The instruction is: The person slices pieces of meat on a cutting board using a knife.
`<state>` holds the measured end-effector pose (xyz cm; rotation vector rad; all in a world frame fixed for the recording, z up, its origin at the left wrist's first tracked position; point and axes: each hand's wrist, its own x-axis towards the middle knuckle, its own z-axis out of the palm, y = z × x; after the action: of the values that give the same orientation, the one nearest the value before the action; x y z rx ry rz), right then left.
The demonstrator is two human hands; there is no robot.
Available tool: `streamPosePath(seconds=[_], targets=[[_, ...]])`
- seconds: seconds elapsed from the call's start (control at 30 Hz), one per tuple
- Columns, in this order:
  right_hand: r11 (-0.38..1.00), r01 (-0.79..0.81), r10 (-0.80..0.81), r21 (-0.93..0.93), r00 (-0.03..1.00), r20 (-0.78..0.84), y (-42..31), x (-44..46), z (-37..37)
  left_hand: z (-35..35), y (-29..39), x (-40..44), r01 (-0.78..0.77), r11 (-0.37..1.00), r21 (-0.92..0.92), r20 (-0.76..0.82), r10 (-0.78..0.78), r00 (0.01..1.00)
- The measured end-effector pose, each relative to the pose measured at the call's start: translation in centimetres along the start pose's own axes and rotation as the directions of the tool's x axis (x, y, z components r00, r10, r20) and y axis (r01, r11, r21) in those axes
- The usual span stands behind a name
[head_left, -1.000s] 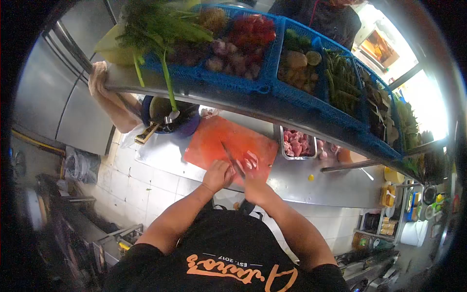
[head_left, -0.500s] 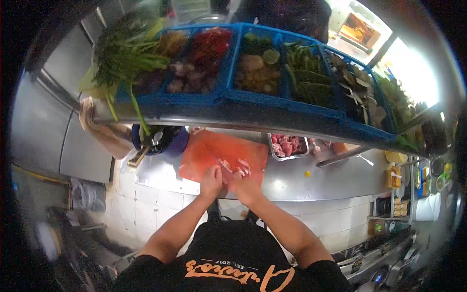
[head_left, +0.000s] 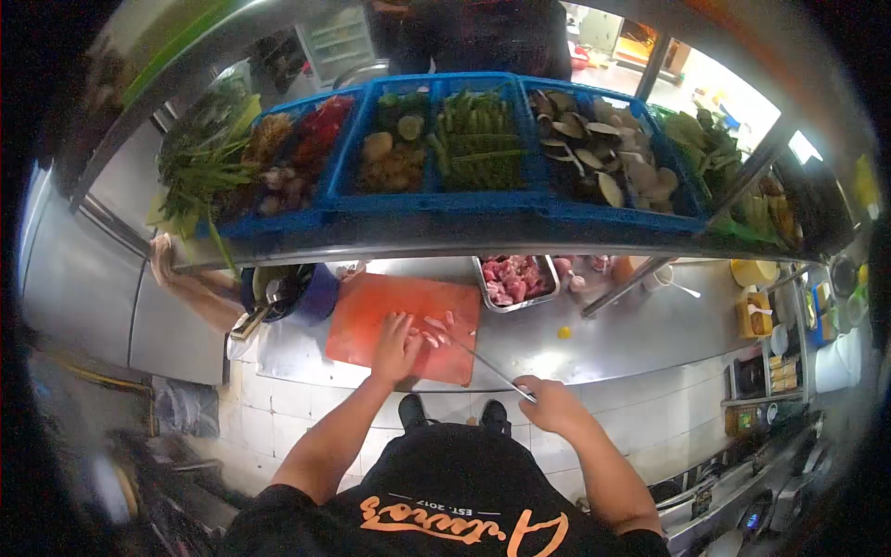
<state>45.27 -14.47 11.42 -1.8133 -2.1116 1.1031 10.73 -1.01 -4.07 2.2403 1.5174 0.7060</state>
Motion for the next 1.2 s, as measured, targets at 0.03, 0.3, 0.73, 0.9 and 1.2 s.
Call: streamPosePath(seconds=[0.03, 0.3, 0.73, 0.9, 1.2], targets=[[0.976, -0.113, 0.105, 0.188, 0.993, 0.055, 0.9, 0.5, 0.1, 0.5, 1.1, -0.4, 0.01, 1.0, 0.023, -0.05, -0.009, 0.999], [0.391, -0.443, 0.03, 0.807, 0.882, 0.47, 3.9, 9.6, 9.8, 5.9, 8.1, 2.9, 0.215, 0.976, -0.041, -0.289, -0.218, 0.932], [0.956, 0.196, -0.208, 0.218, 0.977, 0.033, -2.4, 4.9, 5.6, -0.8, 4.3, 6.4, -0.067, -0.557, -0.828, 0.402, -0.672, 0.622], [0.917, 0.105, -0.017, 0.385, 0.974, -0.225, 1.1, -0.5, 3.0, 1.1, -2.2, 6.0, 0.46, -0.038, -0.887, 0.414, -0.507, 0.756], [0.849, -0.085, 0.308, 0.522, 0.881, -0.359, 5.3, -7.2, 8.5, -2.1, 6.1, 4.6, 0.117, 0.981, 0.153, 0.241, -0.152, 0.959]])
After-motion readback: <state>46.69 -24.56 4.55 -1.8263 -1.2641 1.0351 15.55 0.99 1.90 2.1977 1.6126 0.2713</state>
